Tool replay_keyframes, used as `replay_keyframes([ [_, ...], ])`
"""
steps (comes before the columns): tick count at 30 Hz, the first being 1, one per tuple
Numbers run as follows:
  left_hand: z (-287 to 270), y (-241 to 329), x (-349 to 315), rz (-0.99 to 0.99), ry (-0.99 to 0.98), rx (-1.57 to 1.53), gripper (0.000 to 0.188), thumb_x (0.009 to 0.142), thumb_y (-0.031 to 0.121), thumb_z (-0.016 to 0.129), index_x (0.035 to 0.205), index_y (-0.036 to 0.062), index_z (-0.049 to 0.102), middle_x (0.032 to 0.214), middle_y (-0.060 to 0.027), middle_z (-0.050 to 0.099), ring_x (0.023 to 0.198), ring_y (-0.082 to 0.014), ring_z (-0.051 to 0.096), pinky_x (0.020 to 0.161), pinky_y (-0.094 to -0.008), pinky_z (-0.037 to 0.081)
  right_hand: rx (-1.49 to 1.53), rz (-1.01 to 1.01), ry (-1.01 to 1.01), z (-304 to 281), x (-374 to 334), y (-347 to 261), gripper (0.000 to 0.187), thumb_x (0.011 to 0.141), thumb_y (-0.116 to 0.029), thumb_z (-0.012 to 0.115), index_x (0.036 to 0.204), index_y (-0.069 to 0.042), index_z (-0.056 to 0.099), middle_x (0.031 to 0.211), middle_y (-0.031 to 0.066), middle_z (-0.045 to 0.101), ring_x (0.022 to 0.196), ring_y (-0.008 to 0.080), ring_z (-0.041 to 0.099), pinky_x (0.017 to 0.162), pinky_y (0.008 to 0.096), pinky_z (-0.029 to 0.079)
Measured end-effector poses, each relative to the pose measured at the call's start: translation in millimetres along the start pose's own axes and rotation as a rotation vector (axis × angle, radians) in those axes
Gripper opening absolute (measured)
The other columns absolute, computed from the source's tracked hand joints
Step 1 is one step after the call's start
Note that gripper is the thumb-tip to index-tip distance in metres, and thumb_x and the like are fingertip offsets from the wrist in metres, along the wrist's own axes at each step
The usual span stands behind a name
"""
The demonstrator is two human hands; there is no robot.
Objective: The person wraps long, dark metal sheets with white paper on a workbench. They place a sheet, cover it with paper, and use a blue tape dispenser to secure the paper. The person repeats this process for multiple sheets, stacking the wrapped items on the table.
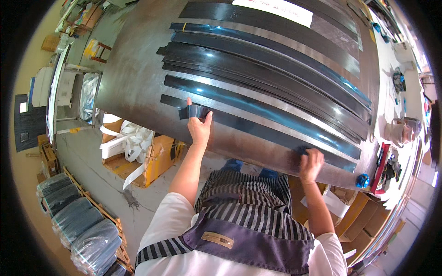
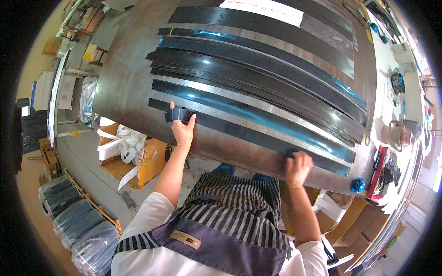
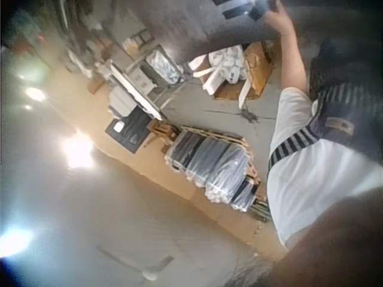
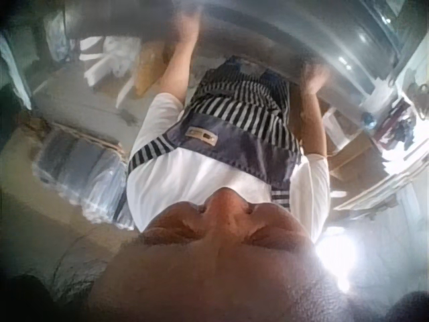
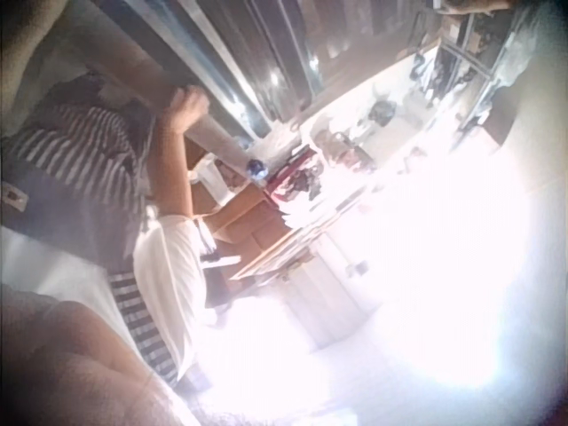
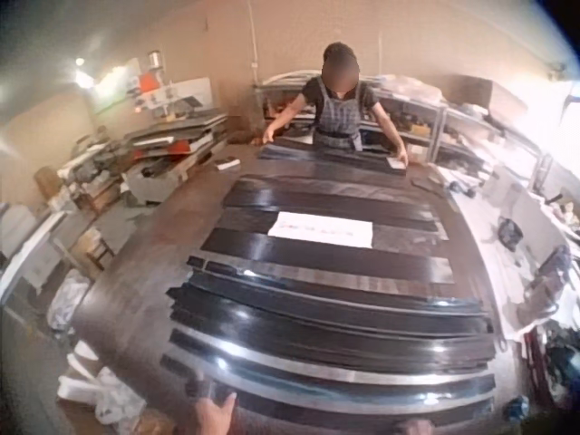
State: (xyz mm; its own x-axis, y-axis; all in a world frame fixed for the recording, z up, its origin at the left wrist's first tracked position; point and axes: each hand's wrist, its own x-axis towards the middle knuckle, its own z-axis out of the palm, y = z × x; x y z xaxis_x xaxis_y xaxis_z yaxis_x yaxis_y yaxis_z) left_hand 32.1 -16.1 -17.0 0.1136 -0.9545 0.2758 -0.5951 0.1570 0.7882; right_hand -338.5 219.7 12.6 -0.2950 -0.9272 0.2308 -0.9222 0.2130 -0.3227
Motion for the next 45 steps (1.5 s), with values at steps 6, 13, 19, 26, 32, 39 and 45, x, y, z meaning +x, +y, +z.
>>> replay_keyframes([
  [6, -3, 17, 4, 0.058, 0.032, 0.058, 0.097, 0.079, 0.014, 0.081, 0.157, 0.0168, 0.022, 0.095, -0.018, 0.068, 0.073, -0.0284, 0.068, 0.069, -0.0391, 0.055, 0.294, -0.353, -0.147, 41, 86, -172, 0.034, 0.079, -0.021, 0.075, 0.108, -0.008, 0.065, 0.11, 0.0087, 0.058, 0.103, 0.0293, 0.055, 0.088, 0.0407, 0.045],
  [13, -32, 51, 20, -0.388, -0.185, -0.056, 0.115, 0.074, 0.016, 0.085, 0.157, 0.0037, 0.007, 0.097, -0.0184, 0.068, 0.082, -0.0276, 0.069, 0.073, -0.0379, 0.055, 0.105, -0.394, -0.216, 76, 91, -190, 0.035, 0.084, -0.031, 0.072, 0.113, -0.014, 0.061, 0.114, 0.0058, 0.056, 0.105, 0.0265, 0.054, 0.087, 0.0411, 0.045],
  [19, -73, -45, 70, -0.212, -0.024, -0.02, 0.114, 0.074, 0.013, 0.085, 0.157, 0.0066, 0.006, 0.104, -0.0218, 0.069, 0.085, -0.0284, 0.069, 0.08, -0.0386, 0.054, 0.105, -0.386, -0.215, 80, 89, -190, 0.034, 0.082, -0.028, 0.072, 0.111, -0.013, 0.062, 0.113, 0.006, 0.055, 0.105, 0.0274, 0.053, 0.087, 0.042, 0.044],
  [26, -109, -78, 120, -0.236, -0.118, 0.117, 0.113, 0.074, 0.012, 0.084, 0.157, 0.0066, 0.007, 0.085, -0.0093, 0.071, 0.071, -0.0219, 0.066, 0.073, -0.0331, 0.054, 0.09, -0.374, -0.245, 78, 89, -191, 0.031, 0.083, -0.027, 0.071, 0.109, -0.012, 0.062, 0.113, 0.0061, 0.055, 0.103, 0.0277, 0.053, 0.086, 0.0418, 0.044],
  [32, -107, -84, 123, -0.259, -0.122, 0.089, 0.108, 0.078, 0.007, 0.081, 0.157, 0.006, 0.008, 0.081, -0.0057, 0.071, 0.07, -0.015, 0.065, 0.076, -0.029, 0.054, 0.091, -0.375, -0.237, 80, 89, -189, 0.031, 0.083, -0.027, 0.071, 0.109, -0.012, 0.062, 0.113, 0.0063, 0.055, 0.103, 0.028, 0.053, 0.086, 0.042, 0.044],
  [39, -101, -78, 119, -0.245, -0.049, 0.145, 0.106, 0.073, 0.004, 0.083, 0.156, 0.0075, 0.017, 0.085, -0.0102, 0.066, 0.076, -0.0255, 0.064, 0.076, -0.0361, 0.054, 0.082, -0.372, -0.243, 79, 89, -189, 0.032, 0.083, -0.027, 0.071, 0.11, -0.013, 0.062, 0.114, 0.0064, 0.055, 0.104, 0.0281, 0.053, 0.086, 0.0421, 0.044],
  [45, -100, -61, 115, 0.231, -0.105, 0.449, 0.089, 0.08, 0.002, 0.075, 0.153, 0.0099, 0.024, 0.097, -0.0111, 0.062, 0.092, -0.0316, 0.061, 0.087, -0.0408, 0.05, 0.078, -0.375, -0.222, 80, 89, -188, 0.032, 0.083, -0.027, 0.071, 0.111, -0.012, 0.063, 0.114, 0.0063, 0.055, 0.105, 0.0281, 0.053, 0.087, 0.0423, 0.044],
])
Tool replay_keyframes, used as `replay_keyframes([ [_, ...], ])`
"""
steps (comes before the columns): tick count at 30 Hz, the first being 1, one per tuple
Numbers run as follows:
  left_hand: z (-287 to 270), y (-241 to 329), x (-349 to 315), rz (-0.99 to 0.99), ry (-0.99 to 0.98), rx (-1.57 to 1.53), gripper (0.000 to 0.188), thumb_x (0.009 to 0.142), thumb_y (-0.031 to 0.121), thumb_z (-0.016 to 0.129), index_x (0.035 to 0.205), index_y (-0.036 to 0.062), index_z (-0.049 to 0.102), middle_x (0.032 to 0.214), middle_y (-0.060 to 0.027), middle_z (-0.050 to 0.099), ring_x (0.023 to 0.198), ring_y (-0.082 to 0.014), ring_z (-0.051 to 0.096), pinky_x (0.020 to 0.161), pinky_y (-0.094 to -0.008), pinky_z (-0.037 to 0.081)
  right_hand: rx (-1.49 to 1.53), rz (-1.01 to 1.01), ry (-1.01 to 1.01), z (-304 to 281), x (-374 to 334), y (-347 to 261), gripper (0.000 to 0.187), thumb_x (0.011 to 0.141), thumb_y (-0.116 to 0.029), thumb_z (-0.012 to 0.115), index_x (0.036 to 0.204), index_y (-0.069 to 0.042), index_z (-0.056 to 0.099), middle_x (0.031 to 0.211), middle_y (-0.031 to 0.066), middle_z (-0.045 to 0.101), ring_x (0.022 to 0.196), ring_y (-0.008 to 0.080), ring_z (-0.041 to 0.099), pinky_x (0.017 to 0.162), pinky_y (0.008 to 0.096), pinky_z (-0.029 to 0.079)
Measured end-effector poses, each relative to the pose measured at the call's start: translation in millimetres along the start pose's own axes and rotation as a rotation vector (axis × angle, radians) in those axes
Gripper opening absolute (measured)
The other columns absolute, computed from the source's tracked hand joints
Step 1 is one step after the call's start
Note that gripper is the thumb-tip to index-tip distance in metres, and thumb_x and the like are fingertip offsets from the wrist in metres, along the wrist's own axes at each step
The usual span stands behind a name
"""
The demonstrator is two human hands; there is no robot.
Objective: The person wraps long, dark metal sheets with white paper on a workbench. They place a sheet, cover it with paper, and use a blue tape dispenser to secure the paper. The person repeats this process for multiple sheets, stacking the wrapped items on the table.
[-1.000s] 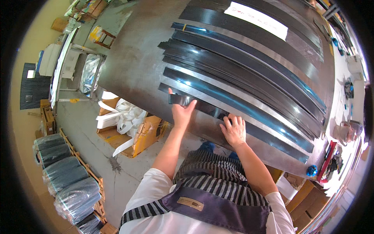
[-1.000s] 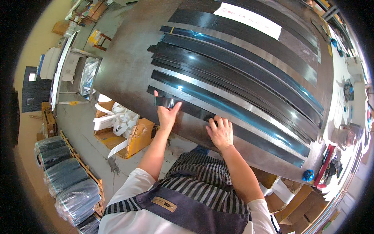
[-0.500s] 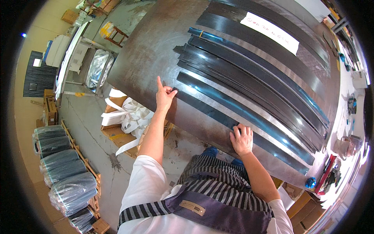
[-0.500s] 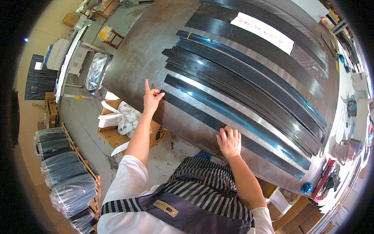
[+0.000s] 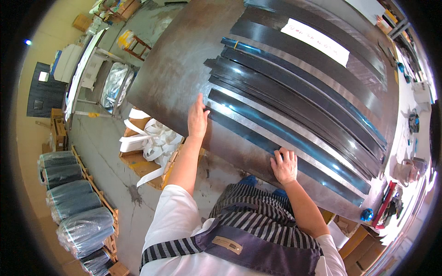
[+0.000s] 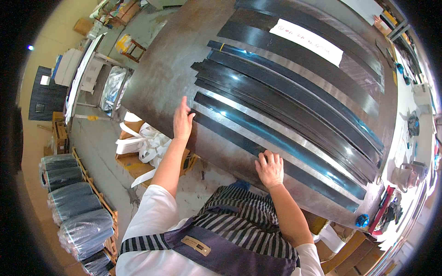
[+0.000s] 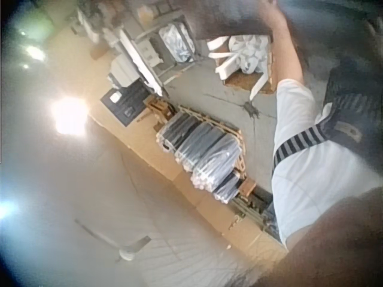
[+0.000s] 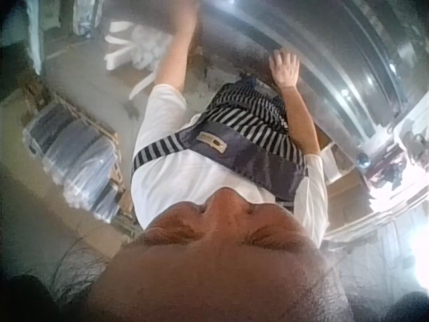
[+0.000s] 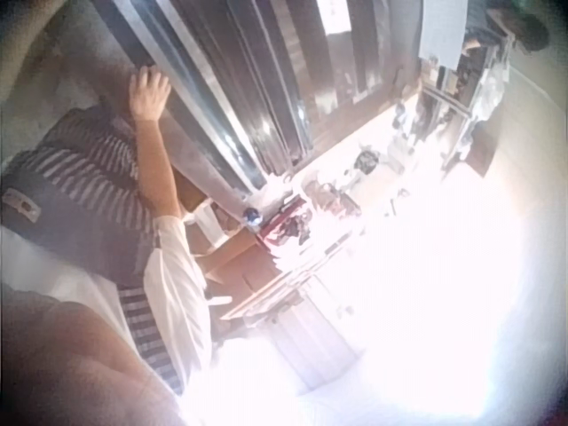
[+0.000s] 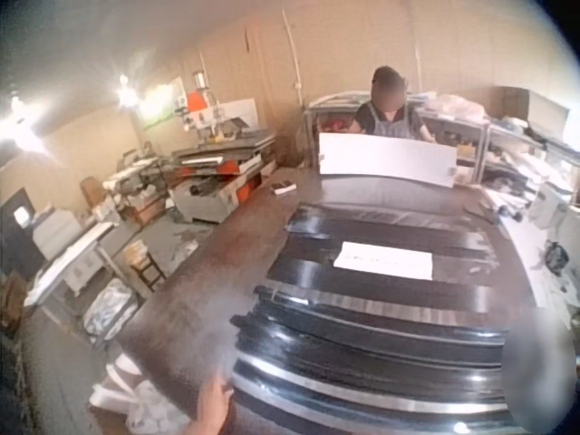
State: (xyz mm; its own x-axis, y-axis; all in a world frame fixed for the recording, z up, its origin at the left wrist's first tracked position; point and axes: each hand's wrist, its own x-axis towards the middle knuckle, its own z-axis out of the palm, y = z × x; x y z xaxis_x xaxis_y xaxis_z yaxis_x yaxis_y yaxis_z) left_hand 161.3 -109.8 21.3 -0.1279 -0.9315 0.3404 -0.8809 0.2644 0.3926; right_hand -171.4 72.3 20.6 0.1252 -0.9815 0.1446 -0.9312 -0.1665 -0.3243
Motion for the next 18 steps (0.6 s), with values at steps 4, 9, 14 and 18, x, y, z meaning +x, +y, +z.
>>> replay_keyframes([
  [4, 4, 4, -8, -0.158, -0.212, -0.071, 0.09, 0.083, 0.022, 0.077, 0.153, 0.0021, 0.023, 0.108, -0.0145, 0.058, 0.106, -0.0336, 0.056, 0.097, -0.0436, 0.044, 0.022, -0.019, 0.015, -1, -3, -3, 0.032, 0.083, -0.026, 0.071, 0.111, -0.012, 0.062, 0.115, 0.0064, 0.055, 0.105, 0.0279, 0.053, 0.088, 0.042, 0.045],
  [9, 4, 31, -14, -0.207, -0.266, 0.104, 0.121, 0.068, 0.056, 0.083, 0.15, -0.0071, 0.021, 0.134, -0.0248, 0.045, 0.123, -0.0407, 0.045, 0.107, -0.0469, 0.039, 0.005, -0.025, 0.023, 2, -4, -4, 0.033, 0.084, -0.028, 0.07, 0.111, -0.012, 0.061, 0.116, 0.0063, 0.055, 0.106, 0.0281, 0.053, 0.088, 0.0419, 0.045],
  [14, 14, 30, -4, -0.171, -0.26, 0.104, 0.113, 0.06, 0.055, 0.087, 0.143, -0.0046, 0.037, 0.129, -0.0264, 0.051, 0.119, -0.042, 0.048, 0.102, -0.0491, 0.041, 0.084, 0.021, -0.068, -10, -2, -2, 0.036, 0.089, -0.032, 0.066, 0.117, -0.011, 0.061, 0.12, 0.0092, 0.057, 0.112, 0.0299, 0.053, 0.094, 0.0445, 0.045],
  [18, 27, 3, -12, -0.045, -0.19, 0.14, 0.094, 0.074, 0.053, 0.08, 0.139, -0.0045, 0.042, 0.126, -0.0291, 0.053, 0.118, -0.0445, 0.049, 0.102, -0.0512, 0.04, 0.311, 0.162, -0.125, -34, -15, 2, 0.039, 0.095, -0.032, 0.062, 0.123, -0.006, 0.059, 0.127, 0.0121, 0.057, 0.121, 0.0318, 0.052, 0.101, 0.0435, 0.045],
])
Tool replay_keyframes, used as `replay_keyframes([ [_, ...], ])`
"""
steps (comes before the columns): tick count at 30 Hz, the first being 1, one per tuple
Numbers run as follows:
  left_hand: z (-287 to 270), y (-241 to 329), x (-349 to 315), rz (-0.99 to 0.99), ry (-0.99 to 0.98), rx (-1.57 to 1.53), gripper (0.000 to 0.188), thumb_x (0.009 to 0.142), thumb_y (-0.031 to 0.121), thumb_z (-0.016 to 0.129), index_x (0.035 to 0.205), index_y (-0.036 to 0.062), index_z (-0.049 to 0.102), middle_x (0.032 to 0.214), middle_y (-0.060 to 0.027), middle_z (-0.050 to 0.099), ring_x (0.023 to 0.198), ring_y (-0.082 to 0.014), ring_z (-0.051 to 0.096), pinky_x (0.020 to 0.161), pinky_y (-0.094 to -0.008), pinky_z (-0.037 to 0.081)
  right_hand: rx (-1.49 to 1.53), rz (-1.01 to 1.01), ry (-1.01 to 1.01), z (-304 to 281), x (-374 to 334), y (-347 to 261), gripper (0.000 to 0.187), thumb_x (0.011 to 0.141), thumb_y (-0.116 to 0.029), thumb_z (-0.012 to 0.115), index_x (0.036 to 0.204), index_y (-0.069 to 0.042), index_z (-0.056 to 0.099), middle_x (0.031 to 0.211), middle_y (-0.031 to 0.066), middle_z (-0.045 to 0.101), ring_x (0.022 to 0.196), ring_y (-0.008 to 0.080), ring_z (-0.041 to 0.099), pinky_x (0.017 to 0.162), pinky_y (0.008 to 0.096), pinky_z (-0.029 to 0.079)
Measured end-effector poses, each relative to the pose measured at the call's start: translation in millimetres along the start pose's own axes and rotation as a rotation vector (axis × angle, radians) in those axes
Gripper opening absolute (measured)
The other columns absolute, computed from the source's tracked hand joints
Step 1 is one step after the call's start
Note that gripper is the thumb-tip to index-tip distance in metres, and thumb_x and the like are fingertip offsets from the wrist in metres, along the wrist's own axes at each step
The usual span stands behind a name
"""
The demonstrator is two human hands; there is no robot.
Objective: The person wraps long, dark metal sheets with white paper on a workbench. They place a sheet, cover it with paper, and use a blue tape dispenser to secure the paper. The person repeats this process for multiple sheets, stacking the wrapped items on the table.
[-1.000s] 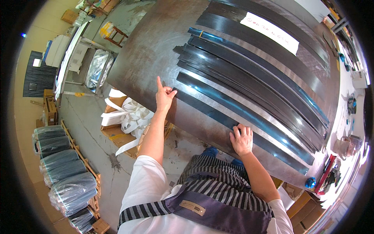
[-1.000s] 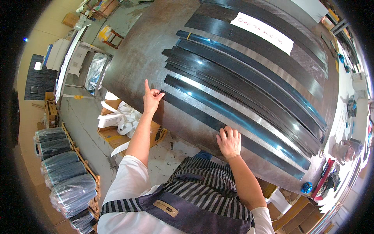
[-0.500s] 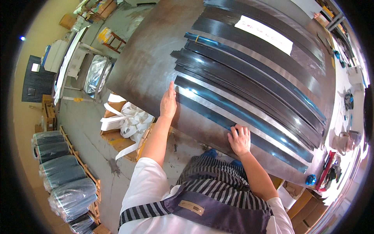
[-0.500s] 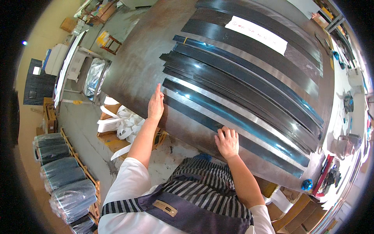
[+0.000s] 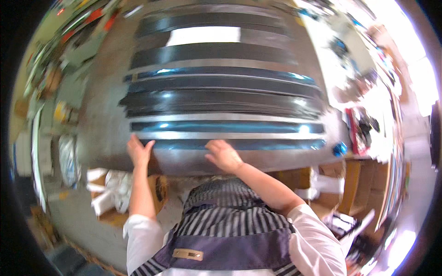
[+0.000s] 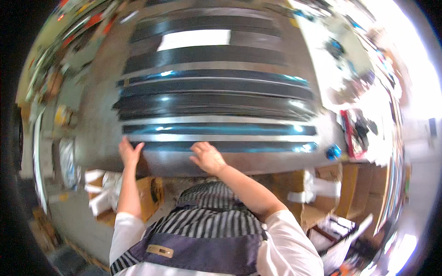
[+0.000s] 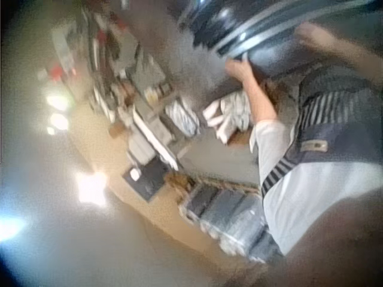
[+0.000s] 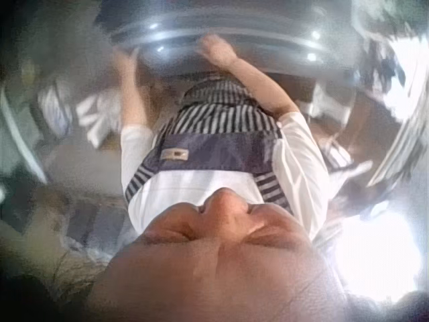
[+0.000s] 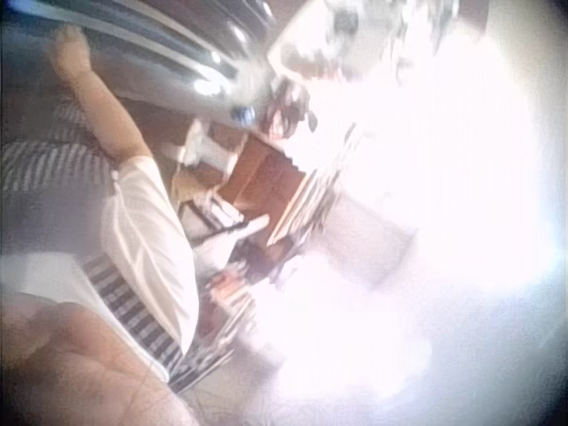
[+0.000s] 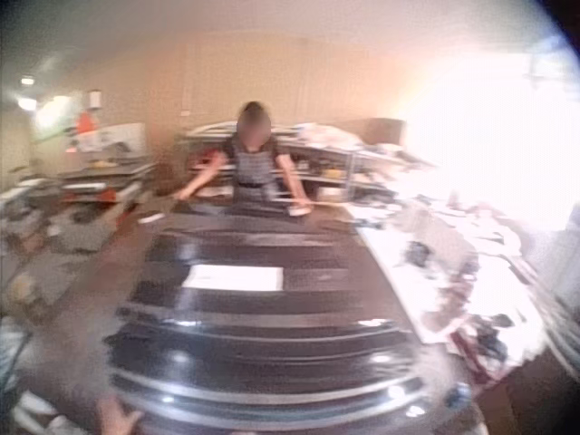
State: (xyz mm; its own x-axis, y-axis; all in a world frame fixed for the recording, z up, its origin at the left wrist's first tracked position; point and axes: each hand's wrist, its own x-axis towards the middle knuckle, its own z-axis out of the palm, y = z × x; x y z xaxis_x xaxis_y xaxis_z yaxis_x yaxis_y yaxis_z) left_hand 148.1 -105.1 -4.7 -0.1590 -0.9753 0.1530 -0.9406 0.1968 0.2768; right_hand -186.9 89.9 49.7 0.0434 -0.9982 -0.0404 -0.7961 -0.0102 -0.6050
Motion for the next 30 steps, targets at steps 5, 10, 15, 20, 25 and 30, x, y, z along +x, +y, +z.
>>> replay_keyframes([
  [5, 3, 71, -51, 0.131, 0.158, -0.305, 0.048, 0.094, 0.029, 0.068, 0.128, -0.0008, 0.053, 0.132, -0.0214, 0.047, 0.12, -0.0387, 0.048, 0.103, -0.0474, 0.039, -0.003, 0.297, 0.412, -60, -106, 76, 0.033, 0.088, -0.023, 0.069, 0.114, -0.003, 0.064, 0.124, 0.0147, 0.06, 0.116, 0.0342, 0.056, 0.099, 0.0442, 0.046],
  [10, -4, 176, -82, 0.365, -0.03, -0.417, 0.024, 0.084, 0.012, 0.071, 0.104, 0.004, 0.061, 0.123, -0.0161, 0.05, 0.117, -0.0365, 0.049, 0.101, -0.046, 0.039, -0.315, 0.669, 0.673, -111, -212, 172, 0.037, 0.09, -0.025, 0.066, 0.119, -0.002, 0.063, 0.129, 0.0175, 0.057, 0.121, 0.0367, 0.052, 0.103, 0.0461, 0.041],
  [15, 33, 208, -98, 0.326, -0.075, -0.296, 0.031, 0.081, 0.016, 0.076, 0.102, 0.005, 0.056, 0.119, -0.0175, 0.049, 0.114, -0.0383, 0.048, 0.099, -0.0479, 0.039, -0.535, 0.776, 0.539, -120, -254, 241, 0.051, 0.095, -0.037, 0.058, 0.134, -0.005, 0.055, 0.145, 0.0167, 0.046, 0.137, 0.0339, 0.039, 0.115, 0.048, 0.029],
  [20, 43, 235, -103, 0.279, -0.038, -0.211, 0.033, 0.084, 0.018, 0.073, 0.109, 0.0035, 0.055, 0.126, -0.019, 0.048, 0.118, -0.0401, 0.047, 0.101, -0.0502, 0.038, -0.392, 0.751, 0.572, -151, -248, 247, 0.042, 0.089, -0.031, 0.066, 0.122, -0.006, 0.063, 0.129, 0.012, 0.056, 0.125, 0.0315, 0.048, 0.112, 0.0489, 0.03],
  [25, 41, 393, -112, 0.462, -0.148, -0.316, 0.05, 0.083, 0.018, 0.072, 0.128, 0.0043, 0.054, 0.14, -0.0193, 0.045, 0.129, -0.0402, 0.044, 0.107, -0.0496, 0.036, -0.077, 0.612, 0.701, -202, -222, 279, 0.038, 0.085, -0.009, 0.066, 0.121, -0.001, 0.061, 0.121, 0.0161, 0.056, 0.115, 0.0355, 0.052, 0.1, 0.0433, 0.043],
  [30, 77, 525, -104, 0.626, -0.228, -0.281, 0.063, 0.085, 0.027, 0.073, 0.137, 0.0025, 0.048, 0.151, -0.0176, 0.037, 0.137, -0.0377, 0.039, 0.111, -0.0492, 0.033, 0.046, 0.416, 0.787, -236, -158, 341, 0.035, 0.086, -0.003, 0.062, 0.121, 0.004, 0.058, 0.119, 0.0194, 0.053, 0.111, 0.0377, 0.052, 0.097, 0.0428, 0.045],
])
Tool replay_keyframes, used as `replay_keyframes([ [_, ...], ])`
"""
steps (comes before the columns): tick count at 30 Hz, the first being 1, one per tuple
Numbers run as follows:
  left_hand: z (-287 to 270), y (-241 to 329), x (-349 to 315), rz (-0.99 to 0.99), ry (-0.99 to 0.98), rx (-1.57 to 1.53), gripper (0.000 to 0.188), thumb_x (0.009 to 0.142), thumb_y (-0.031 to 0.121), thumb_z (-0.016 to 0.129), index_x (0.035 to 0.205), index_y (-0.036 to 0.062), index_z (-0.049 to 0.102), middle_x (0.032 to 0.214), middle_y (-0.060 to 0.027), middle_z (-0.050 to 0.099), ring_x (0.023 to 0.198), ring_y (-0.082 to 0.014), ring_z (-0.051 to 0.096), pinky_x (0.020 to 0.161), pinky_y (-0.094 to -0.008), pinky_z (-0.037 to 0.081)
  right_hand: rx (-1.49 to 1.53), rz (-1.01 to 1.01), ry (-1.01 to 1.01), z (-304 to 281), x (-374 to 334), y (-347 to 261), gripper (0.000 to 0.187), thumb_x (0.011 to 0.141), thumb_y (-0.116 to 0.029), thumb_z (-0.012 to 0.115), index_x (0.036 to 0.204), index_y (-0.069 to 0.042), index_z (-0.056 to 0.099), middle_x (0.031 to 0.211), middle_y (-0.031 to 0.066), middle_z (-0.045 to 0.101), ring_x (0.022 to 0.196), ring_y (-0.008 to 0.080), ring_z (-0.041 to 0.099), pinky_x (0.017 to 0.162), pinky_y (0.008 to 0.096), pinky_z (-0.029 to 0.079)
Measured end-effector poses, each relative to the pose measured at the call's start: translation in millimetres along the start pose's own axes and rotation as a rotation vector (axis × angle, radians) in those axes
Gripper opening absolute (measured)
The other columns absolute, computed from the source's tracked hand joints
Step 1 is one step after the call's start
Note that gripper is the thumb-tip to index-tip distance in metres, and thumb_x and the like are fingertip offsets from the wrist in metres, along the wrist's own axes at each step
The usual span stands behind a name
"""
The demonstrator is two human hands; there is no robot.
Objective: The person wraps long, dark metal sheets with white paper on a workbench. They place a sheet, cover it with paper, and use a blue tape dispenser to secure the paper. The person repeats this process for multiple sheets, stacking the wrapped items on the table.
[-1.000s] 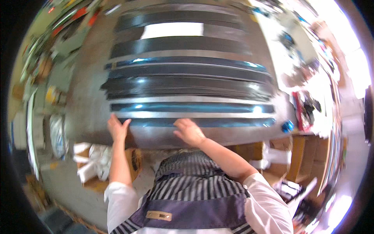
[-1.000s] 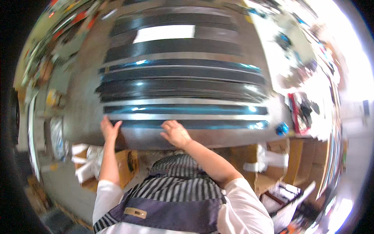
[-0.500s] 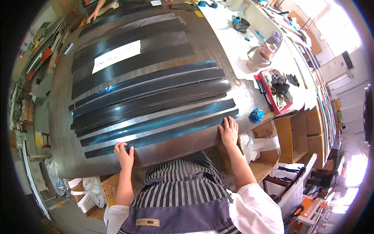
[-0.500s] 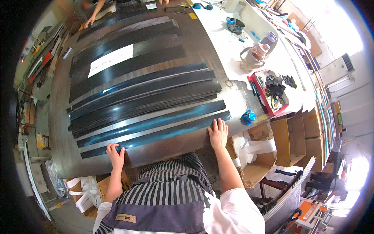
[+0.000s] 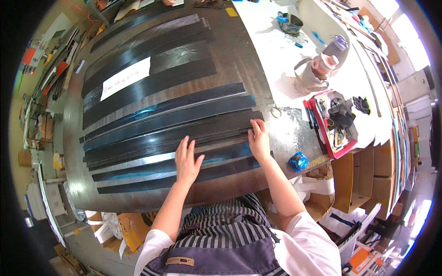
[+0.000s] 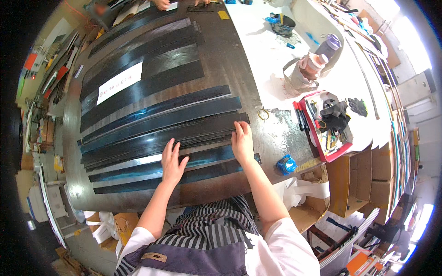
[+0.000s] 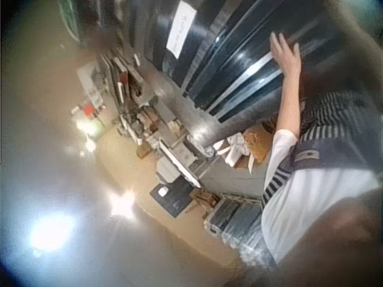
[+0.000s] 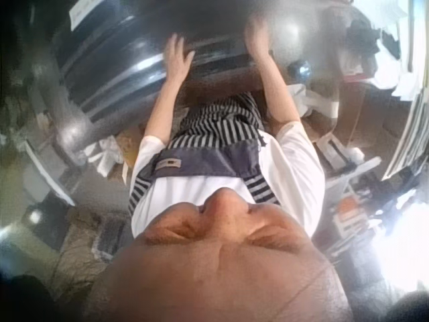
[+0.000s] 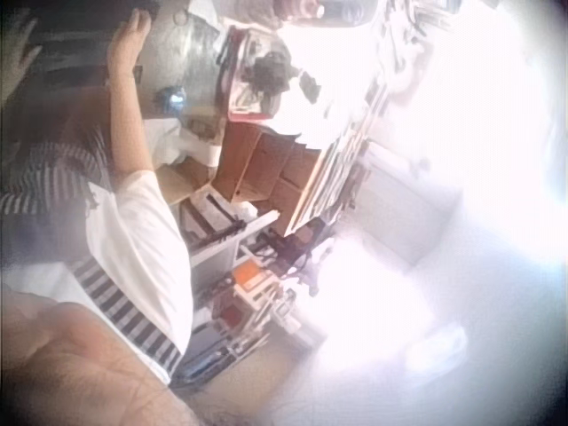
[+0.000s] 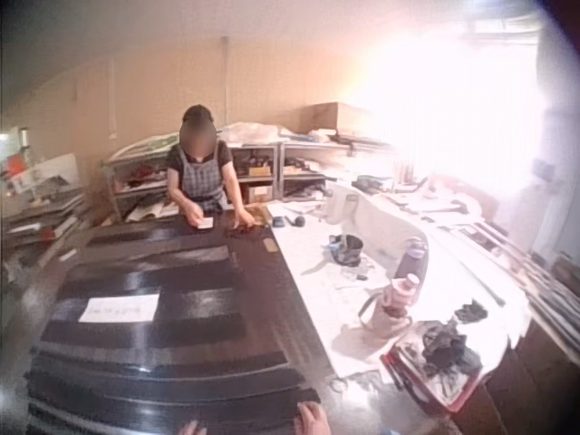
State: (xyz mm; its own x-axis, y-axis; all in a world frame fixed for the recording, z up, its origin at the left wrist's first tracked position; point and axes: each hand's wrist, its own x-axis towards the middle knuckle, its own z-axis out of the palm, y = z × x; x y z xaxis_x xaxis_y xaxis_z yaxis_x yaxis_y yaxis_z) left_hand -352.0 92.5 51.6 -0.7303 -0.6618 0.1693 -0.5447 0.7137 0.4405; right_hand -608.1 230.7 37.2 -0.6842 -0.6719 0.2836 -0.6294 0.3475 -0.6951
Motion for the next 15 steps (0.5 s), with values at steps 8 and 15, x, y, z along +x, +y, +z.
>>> replay_keyframes([
  [8, 38, 29, 39, -0.048, -0.256, 0.14, 0.074, 0.093, 0.044, 0.064, 0.148, 0.0028, 0.037, 0.159, -0.0175, 0.025, 0.144, -0.0358, 0.029, 0.118, -0.0484, 0.024, -0.078, 0.219, 0.054, 37, 22, 19, 0.032, 0.084, -0.006, 0.069, 0.111, 0.01, 0.061, 0.121, 0.0194, 0.051, 0.112, 0.0371, 0.048, 0.098, 0.043, 0.043],
  [15, 27, 30, 31, -0.149, 0.087, -0.303, 0.047, 0.094, 0.03, 0.067, 0.132, 0.0049, 0.056, 0.144, -0.015, 0.047, 0.132, -0.0336, 0.046, 0.109, -0.0421, 0.04, 0.666, 0.426, 0.18, 11, 31, -8, 0.013, 0.081, -0.002, 0.077, 0.084, -0.003, 0.064, 0.072, -0.003, 0.056, 0.067, 0.0077, 0.048, 0.064, 0.0234, 0.043],
])
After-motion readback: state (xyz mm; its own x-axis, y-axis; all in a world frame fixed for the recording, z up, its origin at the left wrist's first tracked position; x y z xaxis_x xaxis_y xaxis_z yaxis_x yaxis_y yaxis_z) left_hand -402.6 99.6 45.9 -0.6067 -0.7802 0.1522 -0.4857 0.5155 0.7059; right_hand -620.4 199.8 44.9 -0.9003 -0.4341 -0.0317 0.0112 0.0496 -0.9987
